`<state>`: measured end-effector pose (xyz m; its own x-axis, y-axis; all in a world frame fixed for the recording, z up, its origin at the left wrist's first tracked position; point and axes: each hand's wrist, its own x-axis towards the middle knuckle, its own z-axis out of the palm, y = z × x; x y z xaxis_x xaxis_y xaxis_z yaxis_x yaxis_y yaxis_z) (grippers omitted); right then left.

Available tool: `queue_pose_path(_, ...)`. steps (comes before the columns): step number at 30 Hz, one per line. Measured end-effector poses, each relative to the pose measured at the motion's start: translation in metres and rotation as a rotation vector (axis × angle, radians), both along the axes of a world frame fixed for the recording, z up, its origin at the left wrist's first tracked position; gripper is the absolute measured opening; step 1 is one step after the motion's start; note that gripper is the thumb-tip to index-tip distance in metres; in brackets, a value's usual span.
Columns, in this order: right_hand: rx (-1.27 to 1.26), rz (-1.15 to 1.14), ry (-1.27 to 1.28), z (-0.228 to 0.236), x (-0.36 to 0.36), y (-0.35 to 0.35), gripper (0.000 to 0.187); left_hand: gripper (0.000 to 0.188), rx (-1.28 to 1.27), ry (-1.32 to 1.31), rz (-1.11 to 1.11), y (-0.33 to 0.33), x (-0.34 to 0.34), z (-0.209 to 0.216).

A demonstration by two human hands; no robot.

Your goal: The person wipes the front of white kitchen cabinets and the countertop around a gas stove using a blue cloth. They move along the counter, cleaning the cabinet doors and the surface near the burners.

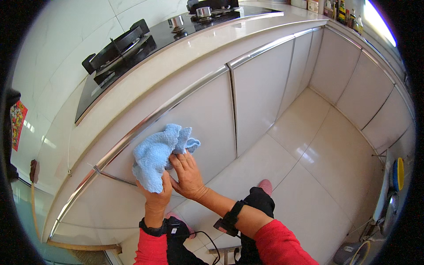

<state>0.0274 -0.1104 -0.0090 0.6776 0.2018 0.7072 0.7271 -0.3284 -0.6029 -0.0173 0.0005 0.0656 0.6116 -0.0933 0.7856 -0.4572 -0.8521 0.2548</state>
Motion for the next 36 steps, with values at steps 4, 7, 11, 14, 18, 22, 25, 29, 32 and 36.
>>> queue_pose_path(4, 0.048, -0.076, -0.065, 0.011, 0.006, -0.007, 0.079, 0.041, -0.173, 0.052, -0.075, -0.018, 0.005, 0.036)
queue_pose_path(7, 0.021, -0.106, -0.012, 0.017, 0.008, -0.01, 0.082, 0.057, -0.592, 0.095, -0.206, -0.025, 0.002, 0.046)
queue_pose_path(11, 0.059, -0.214, 0.011, 0.017, 0.02, -0.011, 0.086, 0.048, -0.61, 0.351, -0.172, -0.015, -0.012, 0.068)
queue_pose_path(14, 0.096, -0.356, -0.063, 0.015, 0.039, -0.015, 0.086, 0.041, -0.773, 0.402, -0.339, -0.015, -0.036, 0.093)
queue_pose_path(18, 0.61, -0.188, 0.268, 0.024, 0.064, -0.036, 0.07, 0.032, -0.953, 0.274, -0.785, -0.016, -0.08, 0.121)
queue_pose_path(22, 1.515, 0.074, 0.332, 0.061, 0.071, -0.079, 0.05, 0.051, -0.731, 0.118, -1.297, -0.004, -0.088, 0.138)
queue_pose_path(25, 1.453, 0.44, 0.298, 0.113, 0.075, -0.116, 0.051, 0.038, -0.818, -0.089, -1.535, -0.01, -0.095, 0.142)
queue_pose_path(29, 0.709, 0.654, 0.218, 0.196, 0.097, -0.136, 0.054, 0.025, -0.86, -0.133, -1.544, -0.015, -0.116, 0.148)
queue_pose_path(32, 0.231, 0.43, 0.101, 0.237, 0.103, -0.134, 0.056, 0.023, -0.915, -0.17, -1.518, -0.02, -0.129, 0.15)
queue_pose_path(36, -0.319, -0.312, -0.001, 0.256, 0.092, -0.135, 0.065, 0.019, -0.916, -0.214, -1.532, -0.024, -0.128, 0.15)
